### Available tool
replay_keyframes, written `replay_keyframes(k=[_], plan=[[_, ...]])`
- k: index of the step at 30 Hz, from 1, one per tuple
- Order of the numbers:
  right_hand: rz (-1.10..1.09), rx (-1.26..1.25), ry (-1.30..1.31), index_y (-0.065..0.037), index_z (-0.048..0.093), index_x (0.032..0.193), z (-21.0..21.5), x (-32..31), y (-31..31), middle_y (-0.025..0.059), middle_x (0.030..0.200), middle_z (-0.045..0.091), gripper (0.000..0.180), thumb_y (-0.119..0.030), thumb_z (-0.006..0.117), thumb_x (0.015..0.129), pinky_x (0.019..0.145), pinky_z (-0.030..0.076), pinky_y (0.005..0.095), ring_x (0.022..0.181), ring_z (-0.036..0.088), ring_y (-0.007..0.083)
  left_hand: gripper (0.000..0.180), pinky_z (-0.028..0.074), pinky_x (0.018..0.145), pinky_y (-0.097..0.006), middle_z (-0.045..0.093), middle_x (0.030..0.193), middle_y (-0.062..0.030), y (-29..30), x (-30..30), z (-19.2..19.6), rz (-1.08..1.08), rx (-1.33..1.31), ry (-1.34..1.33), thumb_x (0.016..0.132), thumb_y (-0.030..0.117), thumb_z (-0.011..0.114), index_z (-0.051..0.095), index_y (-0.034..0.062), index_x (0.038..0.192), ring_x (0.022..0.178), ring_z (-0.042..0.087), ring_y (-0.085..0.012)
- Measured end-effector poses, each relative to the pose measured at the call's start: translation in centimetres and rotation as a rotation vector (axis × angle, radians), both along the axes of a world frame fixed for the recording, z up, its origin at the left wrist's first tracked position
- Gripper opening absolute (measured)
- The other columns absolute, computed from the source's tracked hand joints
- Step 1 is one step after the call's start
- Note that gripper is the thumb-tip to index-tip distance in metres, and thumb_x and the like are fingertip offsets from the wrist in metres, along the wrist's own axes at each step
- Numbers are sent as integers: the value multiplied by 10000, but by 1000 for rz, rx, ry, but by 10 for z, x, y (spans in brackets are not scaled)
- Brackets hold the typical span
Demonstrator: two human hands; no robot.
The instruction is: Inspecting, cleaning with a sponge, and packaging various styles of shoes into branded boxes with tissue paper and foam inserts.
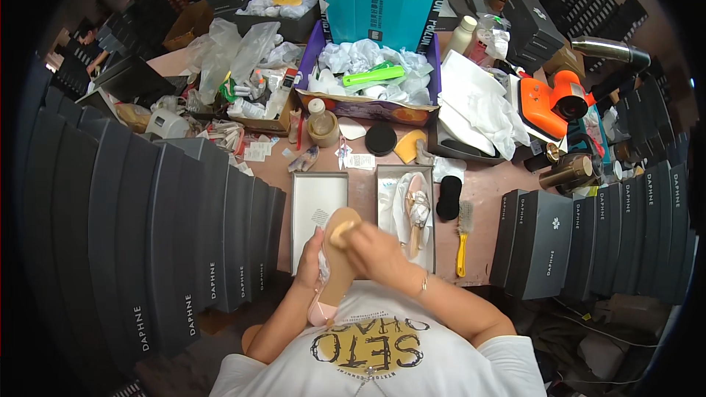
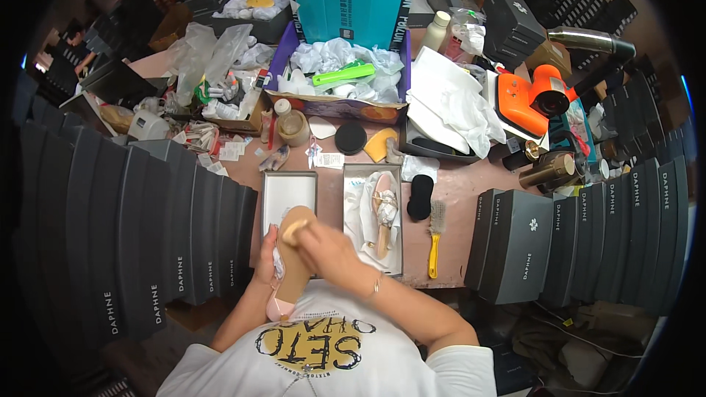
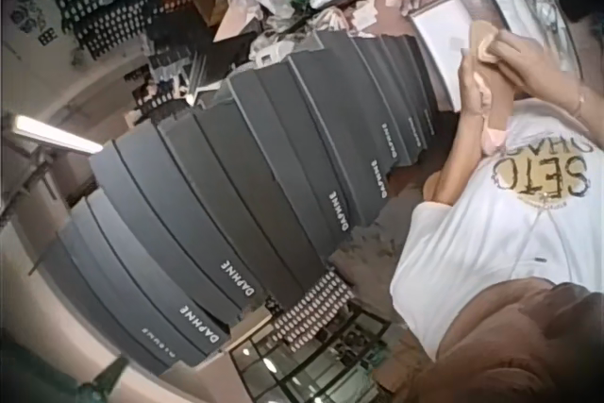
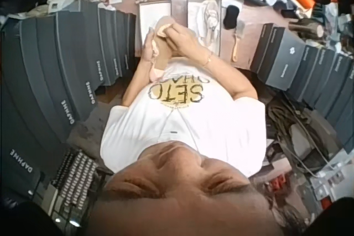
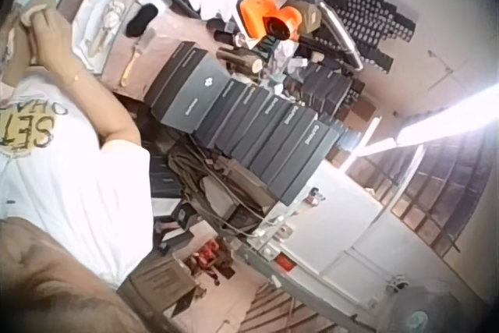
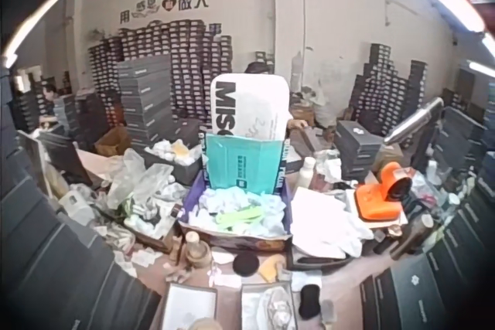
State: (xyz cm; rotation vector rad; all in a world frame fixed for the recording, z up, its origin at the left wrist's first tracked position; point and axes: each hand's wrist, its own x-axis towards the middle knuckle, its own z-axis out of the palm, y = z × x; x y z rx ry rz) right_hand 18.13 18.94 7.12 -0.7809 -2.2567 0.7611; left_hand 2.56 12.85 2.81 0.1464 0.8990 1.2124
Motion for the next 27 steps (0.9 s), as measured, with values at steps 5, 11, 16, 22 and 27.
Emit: replay_keyframes(k=[5, 11, 16, 22, 27], plan=[[-57, 103, 60, -80, 553, 866, -4, -1, 14, 82, 769, 527, 182, -134, 691, 760, 492, 479, 333, 631, 597, 238, 643, 511, 870, -319, 598, 1170, -128, -2, 11, 16, -80, 26, -31, 995, 525, 284, 501, -21, 1255, 1052, 608, -196], [153, 147, 53, -125, 533, 829, 3, 5, -16, 70, 737, 504, 146, -159, 666, 780, 473, 466, 347, 590, 583, 245, 534, 528, 799, -295, 638, 1079, -114, -4, 16, 6, 40, -55, -11, 1001, 440, 352, 549, -19, 1191, 943, 642, -176], [-125, 56, 31, -93, 510, 833, -10, 9, 11, 81, 753, 508, 170, -168, 659, 803, 454, 451, 366, 555, 563, 277, 564, 530, 812, -315, 637, 1106, -124, -5, 19, 8, -6, -97, -132, 979, 482, 360, 550, 3, 1210, 969, 640, -198], [-283, -46, -12, -75, 541, 883, -25, 36, 9, 101, 786, 537, 152, -124, 659, 801, 529, 486, 364, 657, 592, 292, 605, 532, 830, -329, 620, 1139, -144, -3, 8, -14, -212, -35, -285, 956, 518, 364, 523, 14, 1252, 985, 637, -210], [-616, -234, 65, -10, 578, 863, -57, 114, 30, 159, 803, 570, 126, -115, 647, 847, 619, 456, 399, 715, 585, 343, 673, 549, 806, -368, 620, 1134, -166, 5, 20, -5, -220, -5, -194, 921, 564, 399, 486, 7, 1289, 986, 642, -254]])
